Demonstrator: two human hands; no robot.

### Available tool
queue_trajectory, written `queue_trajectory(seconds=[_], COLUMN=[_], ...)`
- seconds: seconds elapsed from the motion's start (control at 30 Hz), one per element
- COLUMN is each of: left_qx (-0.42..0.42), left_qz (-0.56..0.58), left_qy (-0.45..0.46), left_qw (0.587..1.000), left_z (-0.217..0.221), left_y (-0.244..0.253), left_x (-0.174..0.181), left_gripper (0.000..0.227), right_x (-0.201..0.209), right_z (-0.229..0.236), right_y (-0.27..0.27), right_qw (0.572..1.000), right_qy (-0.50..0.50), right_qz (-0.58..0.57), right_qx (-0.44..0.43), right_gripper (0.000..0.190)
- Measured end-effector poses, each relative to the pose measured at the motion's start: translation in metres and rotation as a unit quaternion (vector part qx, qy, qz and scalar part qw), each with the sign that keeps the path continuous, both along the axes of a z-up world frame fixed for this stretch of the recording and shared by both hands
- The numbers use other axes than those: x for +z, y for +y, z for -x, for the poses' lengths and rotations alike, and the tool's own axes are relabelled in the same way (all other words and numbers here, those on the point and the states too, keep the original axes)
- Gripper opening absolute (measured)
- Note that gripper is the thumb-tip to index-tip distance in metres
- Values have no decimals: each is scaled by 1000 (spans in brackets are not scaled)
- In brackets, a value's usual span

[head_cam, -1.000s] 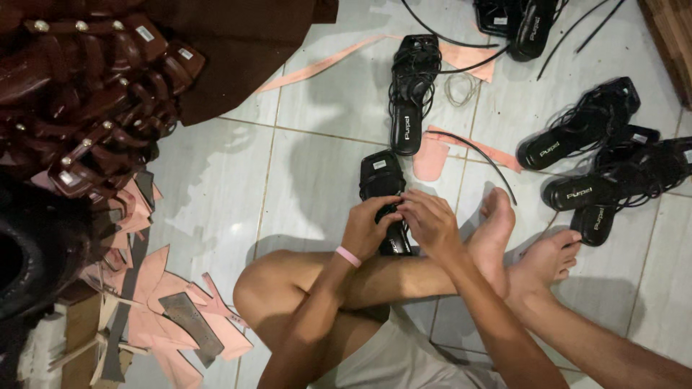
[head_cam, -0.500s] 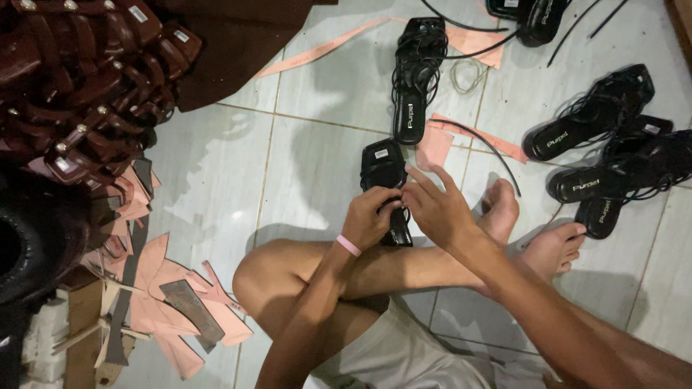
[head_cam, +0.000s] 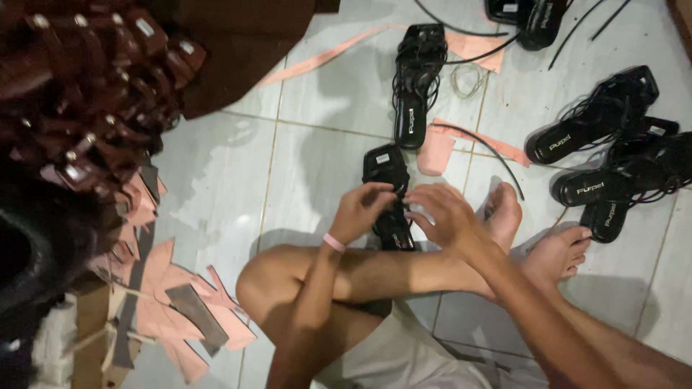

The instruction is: The person sits on the floor and assembles a black strappy sandal by threading a thin black strap through the eyelets on the upper part of the shoe. They pull the strap tight and arrange the laces.

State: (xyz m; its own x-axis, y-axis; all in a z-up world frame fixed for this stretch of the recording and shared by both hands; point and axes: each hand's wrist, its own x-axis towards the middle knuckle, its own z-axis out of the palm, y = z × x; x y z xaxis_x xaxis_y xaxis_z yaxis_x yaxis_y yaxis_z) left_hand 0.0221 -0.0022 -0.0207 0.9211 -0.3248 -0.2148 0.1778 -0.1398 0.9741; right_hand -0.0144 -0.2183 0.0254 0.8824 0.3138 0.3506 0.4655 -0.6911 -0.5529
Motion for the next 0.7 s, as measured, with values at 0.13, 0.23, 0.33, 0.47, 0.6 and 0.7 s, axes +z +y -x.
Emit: queue_trajectory(seconds=[0.13, 0.23, 0.33, 0.47, 0.6, 0.7], left_qx=[10, 10, 47, 74, 107, 88], left_qz=[-71, -24, -19, -56, -61, -66], left_qy=[15, -2, 37, 3, 11, -14], left_qw=[997, 1000, 998, 996, 992, 994], left_z=[-4, -3, -4, 3, 10, 7], left_y=[5, 3, 3, -3, -7, -4], left_x=[-11, -13, -13, -16, -16, -11], left_gripper=[15, 15, 13, 12, 14, 15], right_x=[-10, -22, -39, -66, -81, -79], right_z=[11, 7, 2, -1, 6, 5], right_y=[12, 23, 31, 33, 28, 26], right_qw=[980, 966, 932, 877, 870, 872], right_qy=[121, 190, 279, 336, 336, 327], right_qz=[-145, -151, -203, -328, -350, -358], right_qx=[-69, -89, -112, -101, -88, -75], right_gripper=[39, 34, 25, 20, 16, 17])
